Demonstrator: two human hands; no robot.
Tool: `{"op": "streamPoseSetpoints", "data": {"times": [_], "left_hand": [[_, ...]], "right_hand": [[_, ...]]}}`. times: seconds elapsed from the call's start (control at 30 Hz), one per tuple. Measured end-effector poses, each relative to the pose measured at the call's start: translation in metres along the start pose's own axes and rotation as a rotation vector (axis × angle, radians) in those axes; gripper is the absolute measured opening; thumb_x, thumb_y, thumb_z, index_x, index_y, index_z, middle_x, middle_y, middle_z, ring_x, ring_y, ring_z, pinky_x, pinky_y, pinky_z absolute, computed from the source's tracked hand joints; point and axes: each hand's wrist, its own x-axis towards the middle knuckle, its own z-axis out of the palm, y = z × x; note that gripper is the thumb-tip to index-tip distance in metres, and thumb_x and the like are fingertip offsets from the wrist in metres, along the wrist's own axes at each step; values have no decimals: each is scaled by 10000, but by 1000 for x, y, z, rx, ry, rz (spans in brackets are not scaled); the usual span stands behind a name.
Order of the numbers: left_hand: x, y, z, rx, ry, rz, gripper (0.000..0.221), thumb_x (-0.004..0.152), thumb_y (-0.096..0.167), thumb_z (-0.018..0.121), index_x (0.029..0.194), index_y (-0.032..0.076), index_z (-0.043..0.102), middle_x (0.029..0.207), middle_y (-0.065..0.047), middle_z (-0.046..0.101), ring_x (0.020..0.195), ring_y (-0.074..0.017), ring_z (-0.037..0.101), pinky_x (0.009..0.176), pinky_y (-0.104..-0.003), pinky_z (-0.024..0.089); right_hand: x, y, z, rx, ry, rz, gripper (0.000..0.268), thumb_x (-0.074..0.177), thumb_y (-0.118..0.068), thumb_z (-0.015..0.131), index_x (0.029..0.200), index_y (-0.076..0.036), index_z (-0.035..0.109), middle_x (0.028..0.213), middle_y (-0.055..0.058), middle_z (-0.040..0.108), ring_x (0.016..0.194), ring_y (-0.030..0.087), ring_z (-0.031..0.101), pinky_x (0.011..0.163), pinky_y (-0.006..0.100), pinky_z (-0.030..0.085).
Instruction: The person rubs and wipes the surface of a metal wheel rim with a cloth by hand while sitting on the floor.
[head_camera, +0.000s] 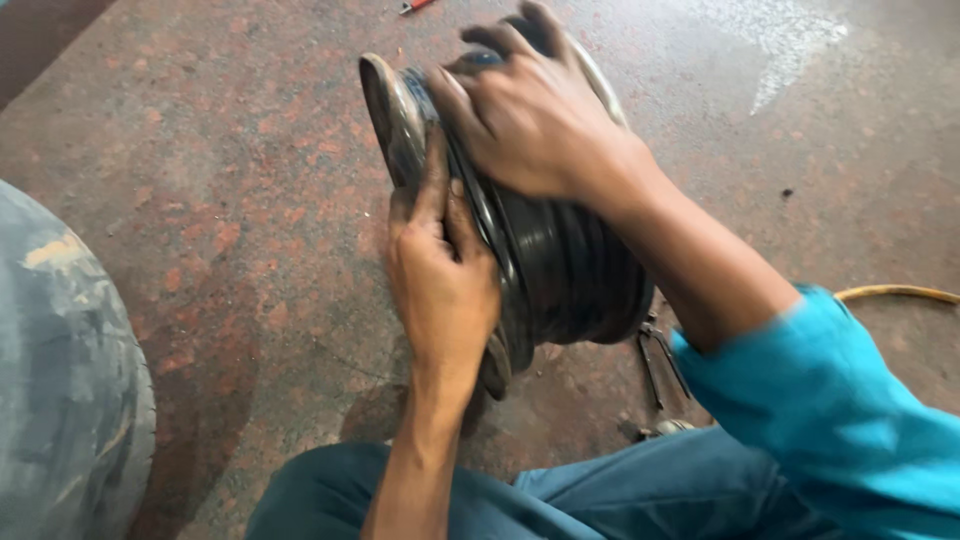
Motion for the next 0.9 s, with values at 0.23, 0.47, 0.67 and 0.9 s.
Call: {"op": "streamPoseSetpoints", "data": {"times": [0.23,0.47,0.67,0.9], "left_hand": [[-14,-4,3,-75,-49,-152,466,1081,89,503,1537,186,503,1259,-223,685,1152,-315,738,964,-397,620],[-80,7,0,-65,-28,-50,434,1086,108,539,1517,158,535,1253,-241,635,1146,-376,709,914,-450,606],[-79,8,-2,-59,-38,-145,451,1072,119,545,1516,200,550,1174,-229,616,1072,-367,698,888,-461,597],[-85,9,-5,-102,-30,-51,457,1093,128,505,1543,210,500,1316,-240,589,1175,-380,718,900,-424,650]], "right_hand": [[-146,-51,31,-151,283,39,626,1082,-406,398,1470,46,592,1571,203,542,1516,307,364,1252,565,-1],[-87,-4,24,-55,213,-53,573,1138,-363,306,1433,9,627,1484,170,584,1513,355,347,1208,633,-19],[-6,1,1,-56,-208,86,574,1130,-372,187,1394,-114,627,1386,104,653,1549,236,333,1308,567,-5],[-169,-42,4,77,115,-62,528,1059,-294,302,1473,-59,531,1582,108,480,1570,324,238,1281,524,-42]]}}
